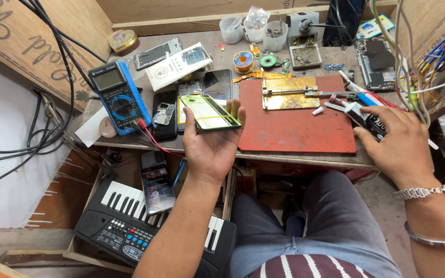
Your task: The person works on a smartphone at a repair bench, prying off its back cover with a tool, applying adhesive from a tube onto the phone, pressing the cover back into place, and powering the phone on to test the screen.
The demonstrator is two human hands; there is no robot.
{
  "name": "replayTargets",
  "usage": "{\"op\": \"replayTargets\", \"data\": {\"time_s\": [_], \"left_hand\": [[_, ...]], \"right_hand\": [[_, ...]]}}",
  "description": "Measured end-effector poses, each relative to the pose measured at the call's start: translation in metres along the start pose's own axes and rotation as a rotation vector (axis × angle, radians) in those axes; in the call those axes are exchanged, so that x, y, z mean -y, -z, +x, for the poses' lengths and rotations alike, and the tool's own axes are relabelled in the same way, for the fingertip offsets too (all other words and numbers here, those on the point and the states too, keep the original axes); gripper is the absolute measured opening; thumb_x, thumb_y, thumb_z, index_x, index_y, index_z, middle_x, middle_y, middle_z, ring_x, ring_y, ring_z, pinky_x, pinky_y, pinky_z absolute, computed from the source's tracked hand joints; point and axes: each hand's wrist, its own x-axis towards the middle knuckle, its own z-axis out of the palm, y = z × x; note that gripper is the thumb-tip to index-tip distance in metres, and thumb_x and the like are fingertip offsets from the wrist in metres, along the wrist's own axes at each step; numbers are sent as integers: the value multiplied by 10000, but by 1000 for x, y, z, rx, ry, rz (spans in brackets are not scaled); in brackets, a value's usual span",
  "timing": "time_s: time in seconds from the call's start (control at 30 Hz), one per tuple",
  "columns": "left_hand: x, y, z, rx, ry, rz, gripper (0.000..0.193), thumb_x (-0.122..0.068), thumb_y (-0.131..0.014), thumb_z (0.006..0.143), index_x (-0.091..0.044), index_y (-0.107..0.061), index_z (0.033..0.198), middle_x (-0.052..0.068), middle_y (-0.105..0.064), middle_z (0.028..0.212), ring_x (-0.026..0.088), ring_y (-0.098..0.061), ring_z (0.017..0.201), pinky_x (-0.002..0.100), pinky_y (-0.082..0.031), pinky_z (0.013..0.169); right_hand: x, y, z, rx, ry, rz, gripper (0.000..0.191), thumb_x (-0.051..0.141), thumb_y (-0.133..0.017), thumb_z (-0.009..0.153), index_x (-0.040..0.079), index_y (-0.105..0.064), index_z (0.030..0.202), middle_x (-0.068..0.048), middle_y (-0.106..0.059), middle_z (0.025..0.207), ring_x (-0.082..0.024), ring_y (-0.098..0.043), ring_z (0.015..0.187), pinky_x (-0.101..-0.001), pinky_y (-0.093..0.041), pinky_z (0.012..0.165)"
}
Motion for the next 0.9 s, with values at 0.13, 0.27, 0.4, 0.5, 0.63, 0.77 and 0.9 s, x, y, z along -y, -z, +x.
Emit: {"op": "replayTargets", "data": {"time_s": [0.13,0.27,0.4,0.5,0.63,0.77,0.9], "left_hand": [[0,-3,0,-27,9,-59,671,-529,-582,1016,6,-432,1393,236,-555,1234,375,-596,1185,534,-517,1069],[-1,6,2,-39,-1,-47,659,-522,-600,990,-20,-445,1387,230,-578,1228,367,-604,1177,523,-522,1058],[-2,23,9,-51,13,48,625,-494,-674,984,-48,-467,1369,189,-604,1195,339,-614,1123,483,-532,978],[3,31,19,-125,-184,708,665,-414,-768,941,-58,-471,1416,155,-570,1167,292,-604,1023,439,-509,905],[4,28,18,-8,-784,2092,856,-374,-910,746,-40,-469,1400,162,-614,1262,334,-636,1148,450,-532,940],[15,17,15,-203,-613,2371,925,-382,-901,686,-98,-458,1447,123,-574,1239,345,-633,1102,491,-554,829],[23,14,18,-265,-561,2450,925,-409,-884,706,-97,-443,1456,116,-535,1244,346,-622,1127,495,-561,825]], "right_hand": [[-1,-3,1,-19,2,0,351,299,-793,918,143,-719,1223,-115,-716,1164,-321,-618,1176,-455,-461,1036],[3,0,-1,-60,22,35,341,253,-802,922,118,-713,1222,-106,-717,1147,-319,-624,1128,-448,-471,1022],[8,6,-1,-119,38,142,335,217,-825,934,95,-698,1219,-117,-707,1146,-320,-635,1098,-419,-485,1009],[14,9,-3,-140,16,224,365,191,-839,902,79,-693,1217,-135,-697,1154,-324,-636,1085,-425,-491,1010],[22,13,-5,-122,-27,307,407,167,-837,867,79,-698,1240,-132,-695,1171,-307,-634,1068,-400,-495,929],[30,18,-5,-127,28,393,385,146,-816,880,74,-679,1232,-113,-700,1218,-281,-645,1139,-386,-507,979],[38,20,-7,-83,-28,431,381,140,-810,862,76,-687,1217,-103,-711,1194,-264,-659,1090,-370,-507,891]]}}
